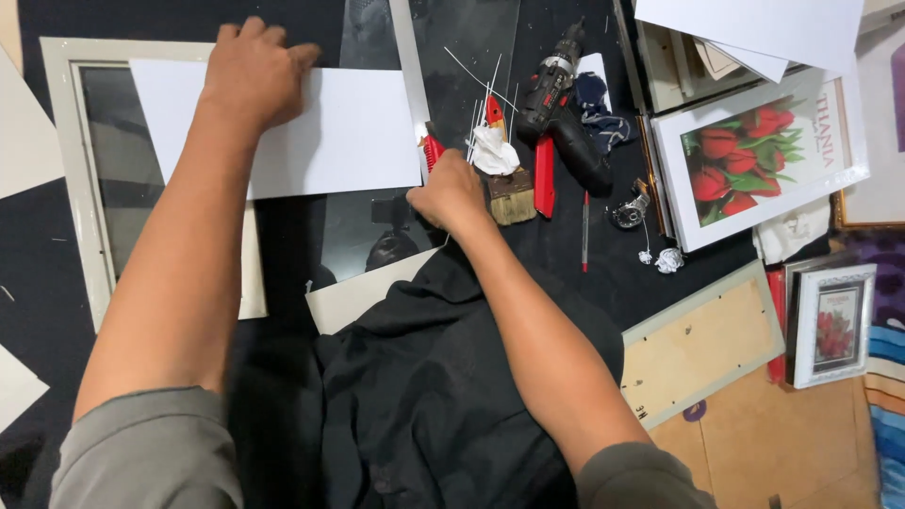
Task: Cutting a paper insert to size using a ruler and utility knife and fitting it into a picture frame.
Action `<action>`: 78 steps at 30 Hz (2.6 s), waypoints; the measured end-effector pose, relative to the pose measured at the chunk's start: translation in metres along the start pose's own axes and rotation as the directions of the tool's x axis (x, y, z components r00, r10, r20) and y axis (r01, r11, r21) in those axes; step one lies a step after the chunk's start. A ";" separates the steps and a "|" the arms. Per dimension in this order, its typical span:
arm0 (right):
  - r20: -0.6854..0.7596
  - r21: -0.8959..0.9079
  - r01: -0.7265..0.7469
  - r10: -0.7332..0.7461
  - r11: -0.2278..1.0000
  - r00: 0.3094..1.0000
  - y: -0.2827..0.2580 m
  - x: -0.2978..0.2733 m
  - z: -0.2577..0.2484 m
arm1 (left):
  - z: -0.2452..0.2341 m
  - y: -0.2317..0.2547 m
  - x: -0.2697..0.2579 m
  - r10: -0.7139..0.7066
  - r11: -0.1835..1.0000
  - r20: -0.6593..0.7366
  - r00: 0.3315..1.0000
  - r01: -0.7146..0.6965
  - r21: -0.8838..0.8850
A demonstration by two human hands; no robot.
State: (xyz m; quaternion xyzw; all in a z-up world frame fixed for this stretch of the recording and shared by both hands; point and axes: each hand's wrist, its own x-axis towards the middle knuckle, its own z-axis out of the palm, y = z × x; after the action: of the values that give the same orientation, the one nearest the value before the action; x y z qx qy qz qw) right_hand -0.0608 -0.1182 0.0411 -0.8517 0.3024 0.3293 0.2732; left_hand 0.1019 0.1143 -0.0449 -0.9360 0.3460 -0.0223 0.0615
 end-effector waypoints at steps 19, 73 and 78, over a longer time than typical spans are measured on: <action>0.029 0.032 -0.033 0.032 0.999 0.999 0.001 0.012 0.016 | 0.017 0.119 -0.027 0.096 0.872 -0.269 0.958 -0.211 -0.442; -0.089 0.065 -0.068 0.073 0.996 0.993 0.033 0.047 0.012 | 0.015 0.121 -0.028 0.103 0.895 -0.120 0.987 -0.145 -0.423; -0.091 0.070 -0.048 0.055 0.996 0.994 0.031 0.041 0.010 | 0.017 0.121 -0.028 0.104 0.910 -0.118 0.987 -0.143 -0.389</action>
State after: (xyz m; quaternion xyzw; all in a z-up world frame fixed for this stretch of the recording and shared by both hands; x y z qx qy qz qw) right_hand -0.0619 -0.1465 -0.0034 -0.8483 0.3477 0.2856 0.2790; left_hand 0.0042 0.0426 -0.0773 -0.9030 0.4044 0.0078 -0.1446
